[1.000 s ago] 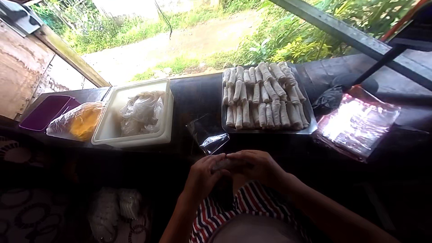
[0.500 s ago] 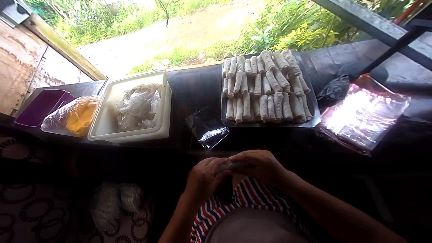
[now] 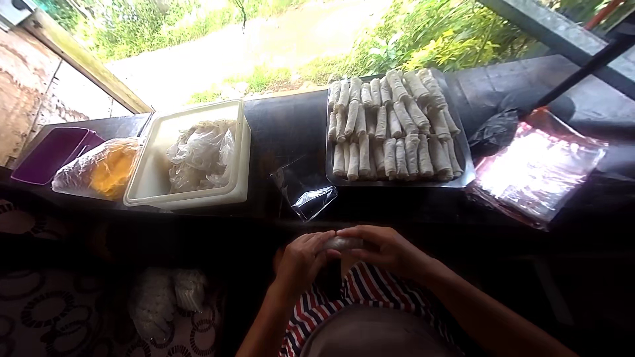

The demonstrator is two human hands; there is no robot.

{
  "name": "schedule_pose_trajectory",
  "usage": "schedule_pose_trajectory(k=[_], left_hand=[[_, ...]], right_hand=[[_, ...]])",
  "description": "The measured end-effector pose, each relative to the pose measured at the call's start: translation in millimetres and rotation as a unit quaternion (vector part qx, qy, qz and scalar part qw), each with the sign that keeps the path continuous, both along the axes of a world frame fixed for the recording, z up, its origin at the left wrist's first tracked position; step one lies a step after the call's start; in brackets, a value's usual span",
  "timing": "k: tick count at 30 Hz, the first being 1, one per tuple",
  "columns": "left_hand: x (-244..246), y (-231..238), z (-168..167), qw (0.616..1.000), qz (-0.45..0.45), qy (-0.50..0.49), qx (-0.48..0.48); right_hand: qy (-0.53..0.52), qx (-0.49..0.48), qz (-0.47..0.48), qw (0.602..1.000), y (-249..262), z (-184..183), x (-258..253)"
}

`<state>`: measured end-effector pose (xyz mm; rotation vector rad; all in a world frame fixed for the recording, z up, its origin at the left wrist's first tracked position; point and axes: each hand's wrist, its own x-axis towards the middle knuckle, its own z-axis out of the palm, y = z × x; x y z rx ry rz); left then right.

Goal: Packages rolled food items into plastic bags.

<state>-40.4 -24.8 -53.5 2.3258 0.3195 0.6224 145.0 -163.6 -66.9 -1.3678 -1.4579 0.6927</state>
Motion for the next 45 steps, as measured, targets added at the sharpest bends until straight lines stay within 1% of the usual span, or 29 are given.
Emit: schedule_pose_trajectory(k=[2, 3, 5, 7, 9, 11, 13, 16, 18, 19, 21, 22, 24, 26, 27, 29, 31, 34, 36, 39, 41, 44, 45], left_hand=[[3, 3, -1, 1.000, 0.001, 0.008, 0.007], [6, 5, -4, 0.999, 0.017, -0.004, 0.040], [12, 12, -13, 0.988, 0.076, -0.029, 0.134], [17, 20, -23, 0.970, 0.131, -0.001, 0.204], [22, 25, -32, 0.960, 0.155, 0.047, 0.226], [27, 27, -40, 0.952, 0.175, 0.065, 0.244], [33, 28, -45, 0.943, 0.200, 0.059, 0.259], [38, 28, -47, 0.933, 0.231, 0.027, 0.274], [40, 25, -46, 0.935, 0.230, 0.005, 0.269], [41, 23, -46, 0.938, 0.224, -0.002, 0.266], [41, 17, -45, 0.944, 0.206, -0.006, 0.259], [41, 14, -45, 0.948, 0.198, -0.005, 0.250], [40, 8, -45, 0.959, 0.177, 0.001, 0.221], [37, 4, -44, 0.970, 0.156, 0.005, 0.186], [36, 3, -44, 0.975, 0.145, 0.005, 0.167], [34, 4, -46, 0.982, 0.126, -0.002, 0.137], [32, 4, -47, 0.988, 0.107, -0.018, 0.106], [30, -1, -41, 0.996, 0.076, -0.030, 0.033], [28, -3, -36, 0.997, 0.065, -0.032, -0.011], [24, 3, -35, 0.996, 0.076, -0.034, -0.021], [19, 8, -37, 0.996, 0.084, -0.036, -0.023], [14, 11, -38, 0.995, 0.080, -0.043, -0.032], [13, 12, -38, 0.996, 0.074, -0.044, -0.033]], right_hand=[[0.062, -0.022, -0.027, 0.998, -6, -2, 2], [0.093, -0.030, -0.054, 0.994, -8, -2, 2], [0.152, -0.037, -0.123, 0.980, -12, -1, 5], [0.196, -0.030, -0.178, 0.964, -14, -1, 6], [0.217, -0.029, -0.216, 0.952, -11, -1, 5], [0.226, -0.048, -0.243, 0.942, -6, 1, 1], [0.246, -0.066, -0.257, 0.932, 1, 3, -4], [0.280, -0.072, -0.252, 0.924, 11, 3, -11], [0.246, -0.054, -0.250, 0.935, 18, 0, -18], [0.198, -0.031, -0.252, 0.947, 21, -5, -21], [0.054, 0.049, -0.268, 0.961, 28, -23, -27], [-0.020, 0.093, -0.277, 0.956, 32, -32, -29], [-0.155, 0.152, -0.293, 0.931, 39, -43, -32], [-0.253, 0.171, -0.302, 0.903, 45, -50, -34], [-0.281, 0.175, -0.301, 0.894, 48, -53, -34], [-0.307, 0.180, -0.297, 0.886, 54, -56, -35], [-0.311, 0.183, -0.300, 0.883, 59, -58, -35], [-0.314, 0.185, -0.326, 0.872, 68, -53, -35], [-0.316, 0.160, -0.339, 0.871, 72, -48, -38], [-0.294, 0.095, -0.320, 0.895, 74, -43, -41], [-0.283, 0.095, -0.313, 0.902, 72, -44, -38], [-0.281, 0.117, -0.323, 0.896, 72, -46, -31], [-0.272, 0.114, -0.315, 0.902, 73, -45, -29]])
